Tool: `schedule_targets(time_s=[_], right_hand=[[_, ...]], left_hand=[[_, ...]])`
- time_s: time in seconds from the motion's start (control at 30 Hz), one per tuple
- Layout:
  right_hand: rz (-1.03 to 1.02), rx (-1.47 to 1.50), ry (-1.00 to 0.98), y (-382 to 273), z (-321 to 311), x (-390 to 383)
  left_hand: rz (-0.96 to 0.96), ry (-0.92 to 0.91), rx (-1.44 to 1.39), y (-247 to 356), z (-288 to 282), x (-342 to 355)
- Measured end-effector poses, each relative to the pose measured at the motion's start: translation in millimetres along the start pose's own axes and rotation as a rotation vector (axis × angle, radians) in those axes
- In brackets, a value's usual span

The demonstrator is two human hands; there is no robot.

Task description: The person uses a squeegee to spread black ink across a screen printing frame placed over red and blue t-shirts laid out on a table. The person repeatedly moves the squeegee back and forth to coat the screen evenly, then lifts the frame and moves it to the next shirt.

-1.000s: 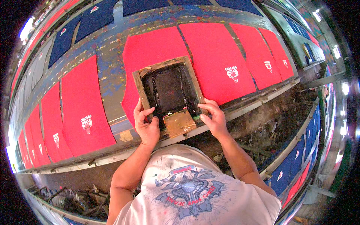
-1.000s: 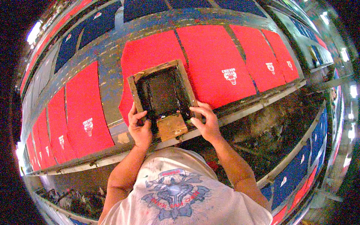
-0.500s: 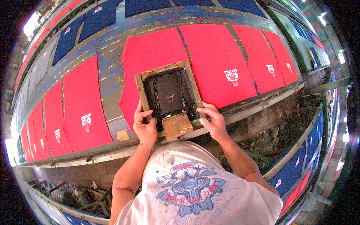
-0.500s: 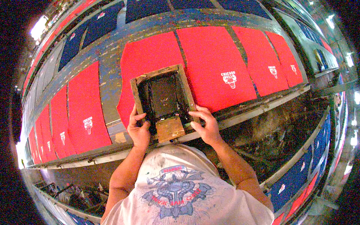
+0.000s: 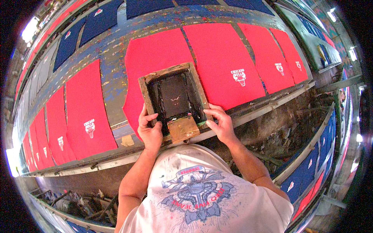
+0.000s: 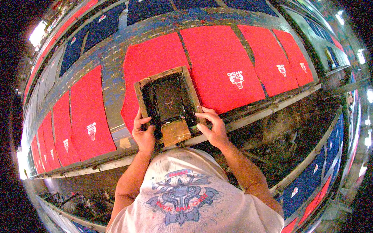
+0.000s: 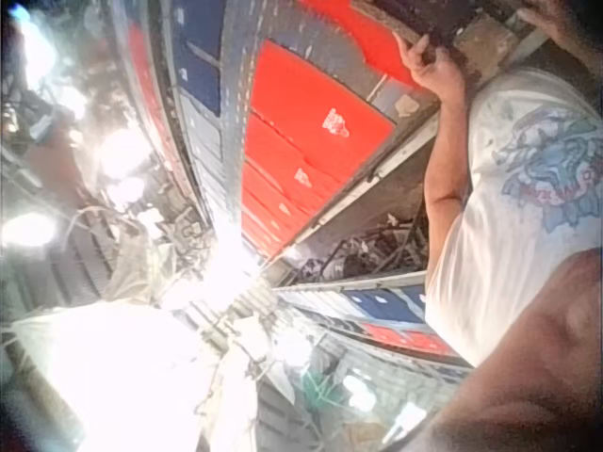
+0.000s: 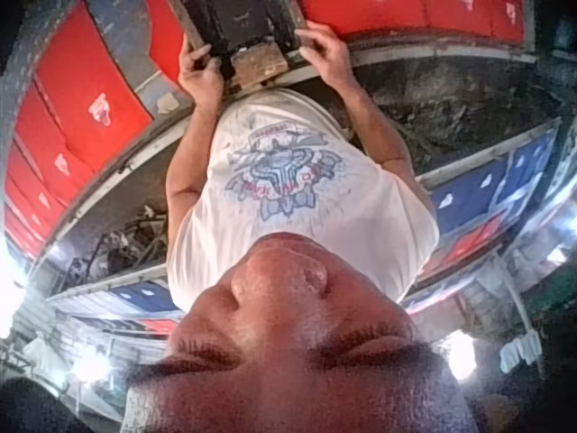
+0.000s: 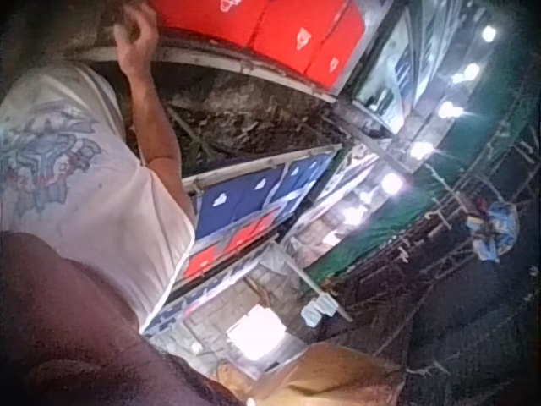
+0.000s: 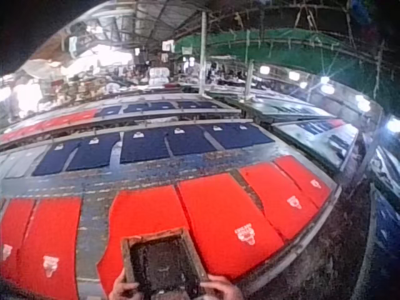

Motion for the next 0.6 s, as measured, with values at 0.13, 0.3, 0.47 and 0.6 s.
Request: schedule_targets(time_s=[0.13, 0.3, 0.47, 0.6], right_hand=[[-0.030, -0.074, 0.013, -4, -1, -1], [0.006, 0.018, 0.043, 2, -3, 0], [0.018, 0.043, 0.067, 8, -3, 1], [0.010, 0.030, 0.080, 10, -4, 0]], left_hand=[[0.007, -0.013, -0.006, 1, 1, 1], [0.010, -0.001, 0.038, 3, 1, 0], [0.001, -0.015, 0.027, 2, 2, 1], [-0.001, -0.020, 0.049, 2, 1, 1]])
Point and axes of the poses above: each hand's wrist, its own x-axis towards the middle knuckle, its own z-axis out of the palm, y = z × x, the point moved 10 cm from there along x, towards the middle knuckle, and after that the axes turned 14 degrees about z, right-handed, at the moved point
